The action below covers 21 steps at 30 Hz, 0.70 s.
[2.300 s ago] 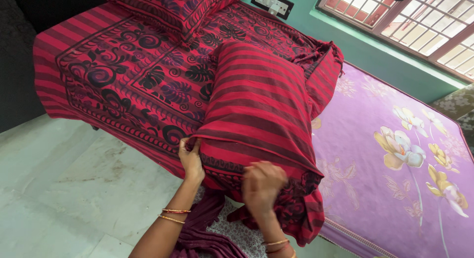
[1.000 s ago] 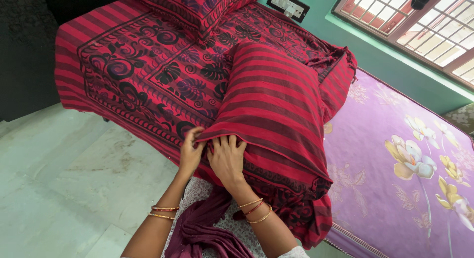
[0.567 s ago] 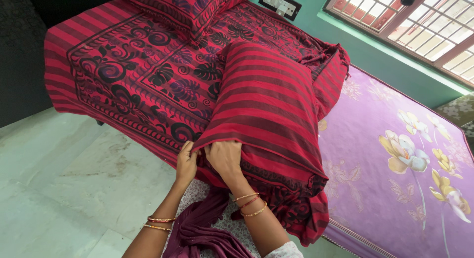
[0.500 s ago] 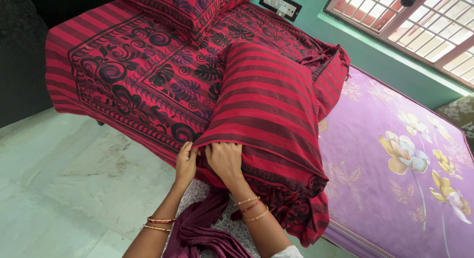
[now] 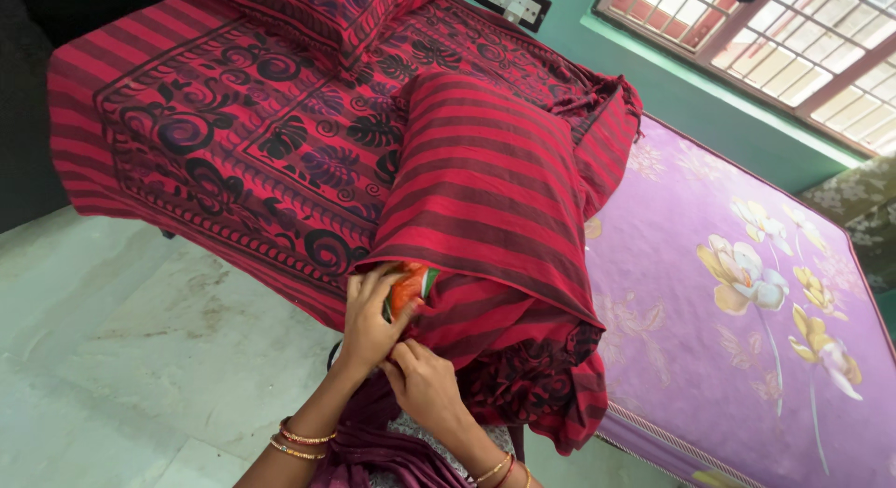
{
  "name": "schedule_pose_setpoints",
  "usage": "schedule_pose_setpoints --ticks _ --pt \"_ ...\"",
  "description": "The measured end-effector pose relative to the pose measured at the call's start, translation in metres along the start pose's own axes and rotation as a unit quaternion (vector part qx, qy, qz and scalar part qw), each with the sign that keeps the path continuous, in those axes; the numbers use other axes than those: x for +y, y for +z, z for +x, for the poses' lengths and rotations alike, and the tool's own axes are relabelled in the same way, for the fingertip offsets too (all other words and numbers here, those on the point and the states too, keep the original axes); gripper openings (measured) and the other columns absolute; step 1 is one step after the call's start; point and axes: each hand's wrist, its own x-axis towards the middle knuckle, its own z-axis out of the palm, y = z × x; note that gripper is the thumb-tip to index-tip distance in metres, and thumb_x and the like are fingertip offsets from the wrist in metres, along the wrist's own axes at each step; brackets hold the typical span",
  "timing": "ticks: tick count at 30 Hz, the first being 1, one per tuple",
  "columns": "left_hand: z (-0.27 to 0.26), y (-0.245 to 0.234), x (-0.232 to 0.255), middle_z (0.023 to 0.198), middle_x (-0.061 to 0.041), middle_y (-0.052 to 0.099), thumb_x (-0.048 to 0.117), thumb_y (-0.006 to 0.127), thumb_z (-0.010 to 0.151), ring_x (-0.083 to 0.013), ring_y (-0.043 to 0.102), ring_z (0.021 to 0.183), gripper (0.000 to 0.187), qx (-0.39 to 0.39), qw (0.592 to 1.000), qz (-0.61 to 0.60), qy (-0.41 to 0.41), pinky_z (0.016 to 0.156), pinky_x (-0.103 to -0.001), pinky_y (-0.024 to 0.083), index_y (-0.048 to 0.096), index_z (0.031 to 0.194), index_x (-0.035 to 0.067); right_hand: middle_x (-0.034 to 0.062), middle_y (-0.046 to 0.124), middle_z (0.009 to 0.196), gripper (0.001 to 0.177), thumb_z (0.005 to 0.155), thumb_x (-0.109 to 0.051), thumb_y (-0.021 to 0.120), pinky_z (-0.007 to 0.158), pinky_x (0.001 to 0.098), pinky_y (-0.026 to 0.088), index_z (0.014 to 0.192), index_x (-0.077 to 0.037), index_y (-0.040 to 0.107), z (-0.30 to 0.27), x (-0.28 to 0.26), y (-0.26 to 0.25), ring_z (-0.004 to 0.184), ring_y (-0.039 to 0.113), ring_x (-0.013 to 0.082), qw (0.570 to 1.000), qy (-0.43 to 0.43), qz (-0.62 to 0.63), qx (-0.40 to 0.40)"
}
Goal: The person inserts a packaged pillow into a red patterned pillowcase on a bed. She aligns the pillow, tucks the case over it, and smooths the fabric to fit the pillow inside.
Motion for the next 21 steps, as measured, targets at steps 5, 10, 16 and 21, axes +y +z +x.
schedule_pose_setpoints --ticks 5,10,16,21 --pt "0.004 -0.005 0.027 0.152 -0.019 0.042 0.047 0.082 0.072 -0.0490 0.036 0.126 0.071 -0.047 0.994 0.083 0.049 0.105 -0.060 0.033 0.064 0.135 0.020 0.0074 0.069 0.095 0.015 0.088 -0.021 0.078 0.076 0.0430 0.053 0.094 -0.008 0.072 0.007 0.003 -0.043 0.088 0.067 0.0292 0.989 -0.014 -0.031 0.146" --pt "-0.017 -0.006 0.033 0.155 -0.017 0.040 0.027 0.081 0.067 -0.0519 0.024 0.143 0.056 -0.091 0.978 0.154 0.106 0.111 -0.074 0.020 0.074 0.122 0.021 0.0069 0.067 0.129 0.029 0.096 -0.026 0.067 0.109 0.0477 0.042 0.121 -0.010 0.070 0.024 0.025 -0.070 0.126 0.058 0.0311 0.968 -0.037 -0.178 0.174" --pt "-0.038 -0.005 0.018 0.141 -0.001 0.067 0.010 0.074 0.075 -0.0409 0.040 0.149 0.025 -0.178 0.952 0.028 0.249 0.123 -0.064 0.027 0.079 0.099 0.016 0.0097 0.061 0.125 0.043 0.088 -0.041 0.069 0.104 0.0551 0.035 0.121 -0.014 0.067 0.025 0.053 -0.085 0.120 0.054 0.0319 0.940 0.036 -0.305 0.150" --pt "-0.063 0.003 0.020 0.114 0.000 0.072 0.015 0.078 0.075 -0.0299 0.057 0.129 0.018 -0.352 0.890 -0.011 0.288 0.121 -0.063 0.027 0.077 0.092 0.013 0.0117 0.061 0.110 0.032 0.092 -0.030 0.071 0.099 0.0464 0.043 0.116 -0.010 0.066 -0.006 0.079 -0.106 0.109 0.057 0.0316 0.924 0.128 -0.294 0.207"
